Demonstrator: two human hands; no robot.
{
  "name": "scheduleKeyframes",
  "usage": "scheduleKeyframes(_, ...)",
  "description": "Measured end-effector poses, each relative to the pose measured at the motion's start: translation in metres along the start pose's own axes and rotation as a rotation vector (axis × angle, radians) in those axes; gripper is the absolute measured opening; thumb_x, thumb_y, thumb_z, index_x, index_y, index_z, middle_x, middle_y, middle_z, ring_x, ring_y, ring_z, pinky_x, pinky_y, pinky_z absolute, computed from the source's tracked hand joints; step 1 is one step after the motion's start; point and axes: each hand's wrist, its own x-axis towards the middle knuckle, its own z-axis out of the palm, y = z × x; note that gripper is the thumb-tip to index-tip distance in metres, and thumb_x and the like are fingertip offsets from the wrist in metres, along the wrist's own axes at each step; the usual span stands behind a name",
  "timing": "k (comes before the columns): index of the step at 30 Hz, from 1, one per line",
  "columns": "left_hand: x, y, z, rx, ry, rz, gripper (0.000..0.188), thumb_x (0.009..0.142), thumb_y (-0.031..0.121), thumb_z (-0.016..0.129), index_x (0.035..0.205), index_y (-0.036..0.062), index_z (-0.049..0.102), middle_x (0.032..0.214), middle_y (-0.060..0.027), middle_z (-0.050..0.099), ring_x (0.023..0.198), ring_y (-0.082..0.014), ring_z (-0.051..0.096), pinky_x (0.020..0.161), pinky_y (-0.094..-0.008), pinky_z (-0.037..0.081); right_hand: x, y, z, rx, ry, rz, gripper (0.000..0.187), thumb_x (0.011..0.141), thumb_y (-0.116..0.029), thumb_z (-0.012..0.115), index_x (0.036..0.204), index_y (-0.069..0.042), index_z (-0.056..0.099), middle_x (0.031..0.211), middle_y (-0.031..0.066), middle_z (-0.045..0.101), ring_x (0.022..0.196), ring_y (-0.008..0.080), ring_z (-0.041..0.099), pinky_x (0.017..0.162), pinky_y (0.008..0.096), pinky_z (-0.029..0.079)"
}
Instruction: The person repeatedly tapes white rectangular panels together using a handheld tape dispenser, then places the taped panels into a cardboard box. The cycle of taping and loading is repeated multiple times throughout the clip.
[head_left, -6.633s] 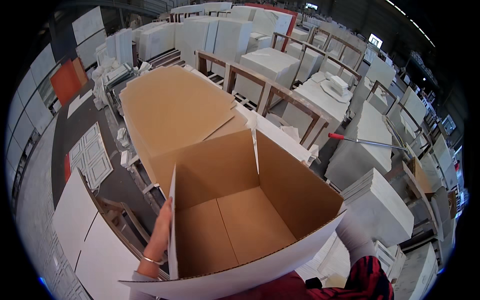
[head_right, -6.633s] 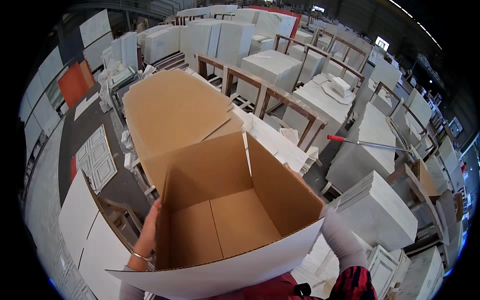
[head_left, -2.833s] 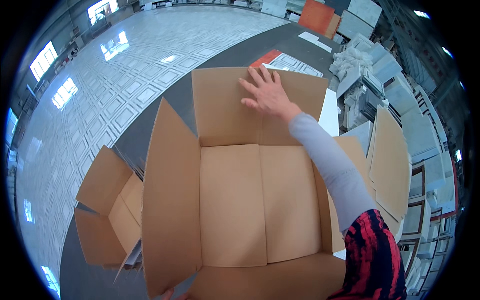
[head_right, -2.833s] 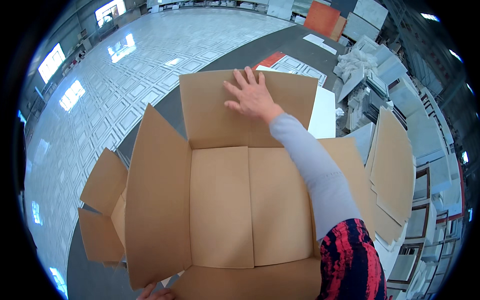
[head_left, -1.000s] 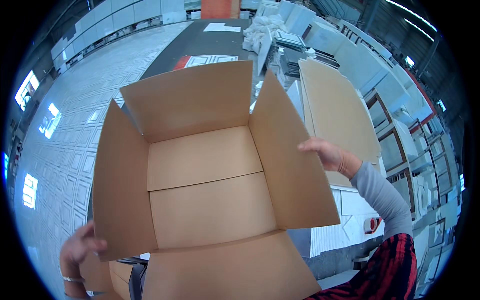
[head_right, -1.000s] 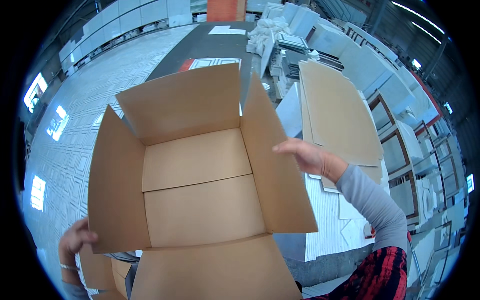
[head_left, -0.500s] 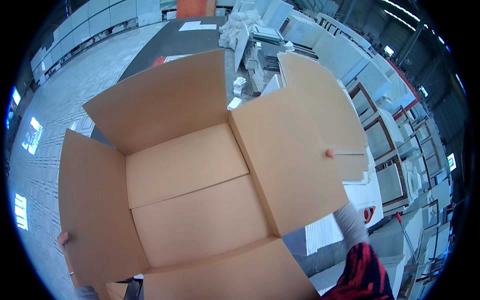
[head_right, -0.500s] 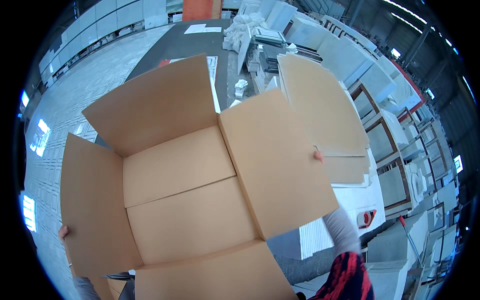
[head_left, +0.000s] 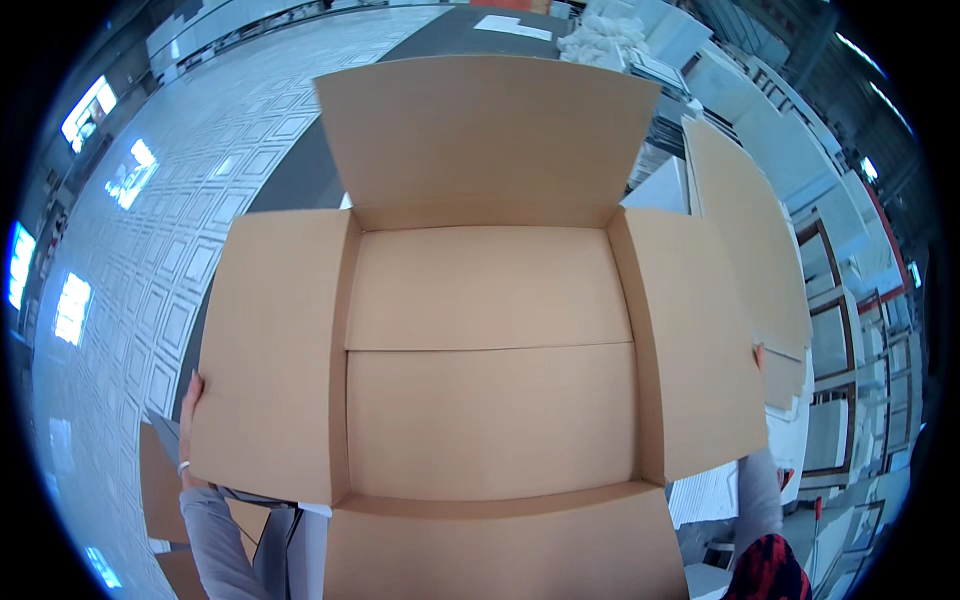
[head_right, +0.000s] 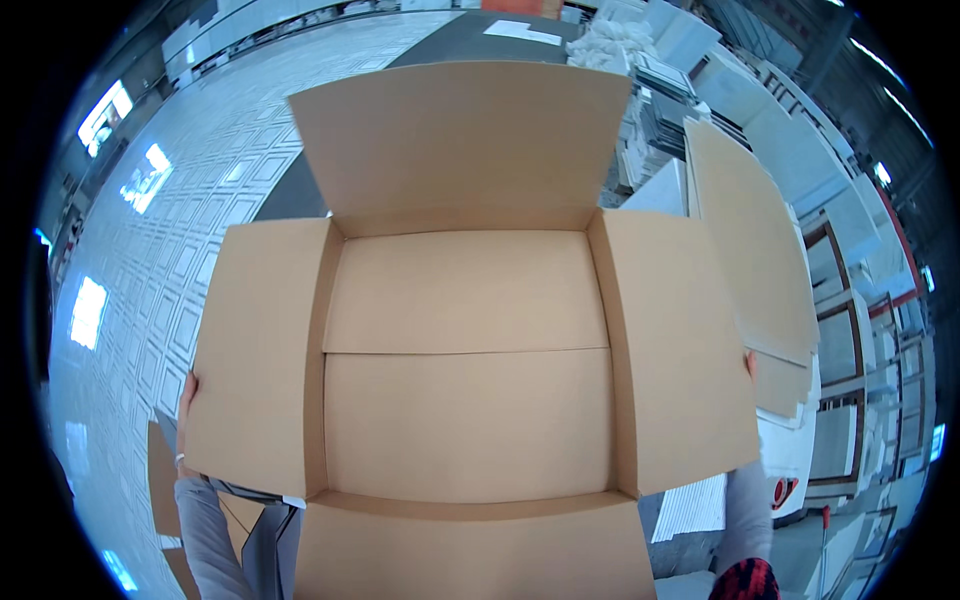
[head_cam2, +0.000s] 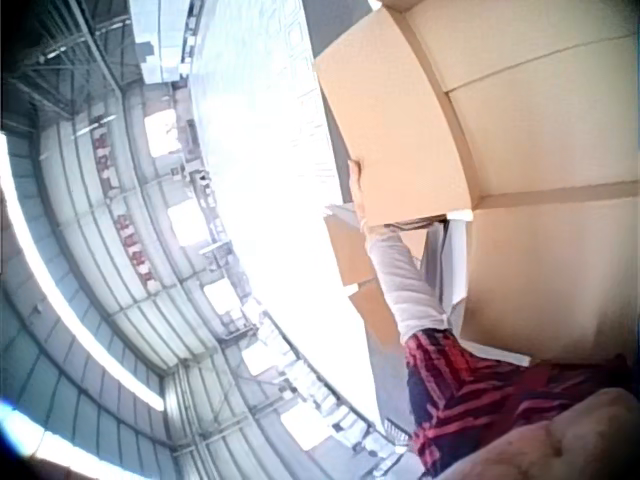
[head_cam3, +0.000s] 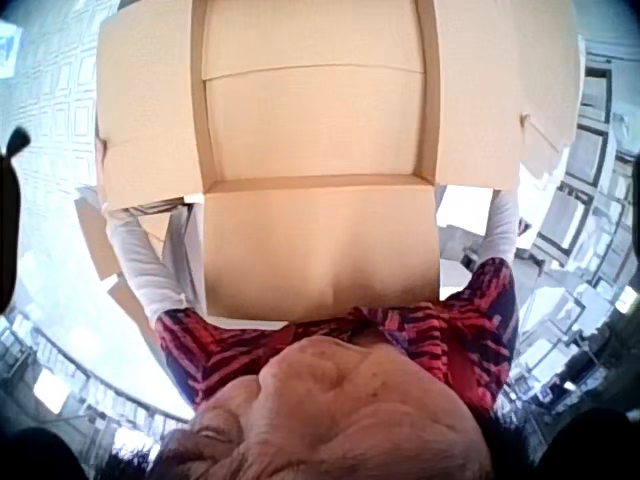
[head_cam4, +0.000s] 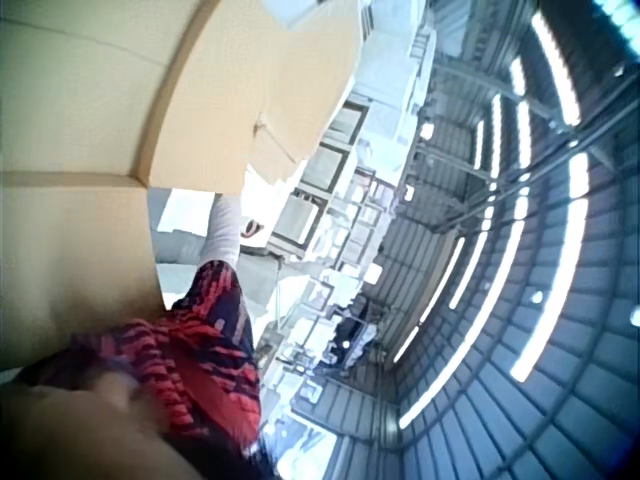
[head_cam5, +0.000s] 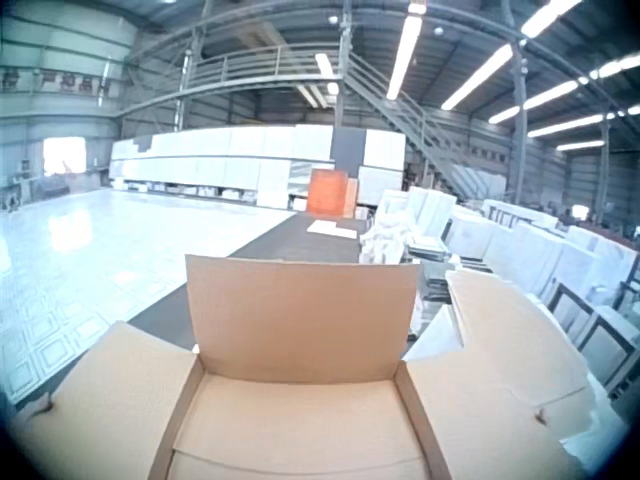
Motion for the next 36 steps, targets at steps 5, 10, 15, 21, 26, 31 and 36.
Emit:
scheduleKeyframes(5, -0.022, 0.03, 0.011, 0.187, 0.059, 0.05, 0.041, 0.093, 0.033, 0.054, 0.118, 0.0009, 0.058, 0.105, -0.0107, 0.067, 0.086, -0.0184, 0.067, 0.073, -0.028, 0.055, -0.047, -0.099, -0.027, -0.996, -0.2, 0.27, 0.055, 0.088, -0.021, 0.062, 0.135, -0.001, 0.043, 0.123, 0.0113, 0.058, 0.106, 0.022, 0.06, 0.088, 0.0349, 0.051)
scheduleKeyframes(10, -0.033, 0.024, 0.01, 0.02, -0.04, 0.135, 0.035, 0.089, 0.022, 0.059, 0.116, -0.0003, 0.058, 0.102, -0.0081, 0.066, 0.087, -0.0153, 0.065, 0.074, -0.0271, 0.053, -0.072, -0.099, -0.005, -0.844, 0.095, -0.024, 0.068, 0.077, -0.018, 0.073, 0.135, -0.002, 0.042, 0.124, 0.0098, 0.057, 0.113, 0.0229, 0.055, 0.094, 0.0363, 0.047)
scheduleKeyframes(15, -0.063, 0.063, 0.018, 0.268, -0.258, 0.322, 0.037, 0.083, 0.017, 0.065, 0.114, -0.001, 0.058, 0.099, -0.006, 0.064, 0.086, -0.0128, 0.062, 0.078, -0.0258, 0.051, -0.041, -0.142, 0.097, -1.175, -0.233, -0.143, 0.069, 0.077, -0.036, 0.076, 0.128, 0.0, 0.047, 0.118, 0.0081, 0.058, 0.106, 0.0186, 0.057, 0.09, 0.0328, 0.046)
scheduleKeyframes(21, -0.187, 0.132, -0.058, 0.144, -0.032, 0.705, 0.035, 0.087, 0.022, 0.058, 0.117, 0.003, 0.057, 0.104, -0.0052, 0.062, 0.087, -0.0143, 0.061, 0.077, -0.028, 0.052, 0.01, -0.167, 0.202, -1.157, -0.408, -0.389, 0.055, 0.088, -0.028, 0.063, 0.131, 0.0, 0.044, 0.122, 0.0078, 0.056, 0.109, 0.0176, 0.054, 0.092, 0.0297, 0.043)
scheduleKeyframes(26, -0.329, 0.174, -0.209, 0.115, 0.316, 1.087, 0.031, 0.09, 0.029, 0.06, 0.11, 0.0059, 0.059, 0.097, -0.0028, 0.061, 0.087, -0.0125, 0.06, 0.077, -0.0288, 0.051, 0.025, -0.04, 0.336, -0.714, -0.651, -0.432, 0.051, 0.092, -0.019, 0.057, 0.136, 0.0, 0.041, 0.128, 0.0104, 0.054, 0.113, 0.0186, 0.054, 0.096, 0.0299, 0.043)
scheduleKeyframes(31, -0.535, 0.166, -0.309, 0.338, 0.986, 1.366, 0.044, 0.093, 0.03, 0.053, 0.128, 0.003, 0.052, 0.116, -0.0125, 0.061, 0.11, -0.0202, 0.059, 0.091, -0.0316, 0.051, -0.044, 0.166, 0.508, -0.518, -0.935, -0.279, 0.055, 0.087, -0.016, 0.062, 0.136, 0.0, 0.041, 0.126, 0.0108, 0.056, 0.108, 0.0187, 0.059, 0.091, 0.0295, 0.048)
scheduleKeyframes(36, -0.583, 0.13, -0.265, 0.376, 1.21, 1.23, 0.054, 0.091, 0.04, 0.05, 0.13, 0.0027, 0.05, 0.123, -0.0137, 0.056, 0.113, -0.0236, 0.055, 0.094, -0.0357, 0.047, -0.118, 0.297, 0.612, -0.511, -1.151, -0.048, 0.042, 0.087, -0.012, 0.063, 0.126, -0.002, 0.051, 0.111, 0.0081, 0.062, 0.094, 0.0142, 0.062, 0.083, 0.0301, 0.051)
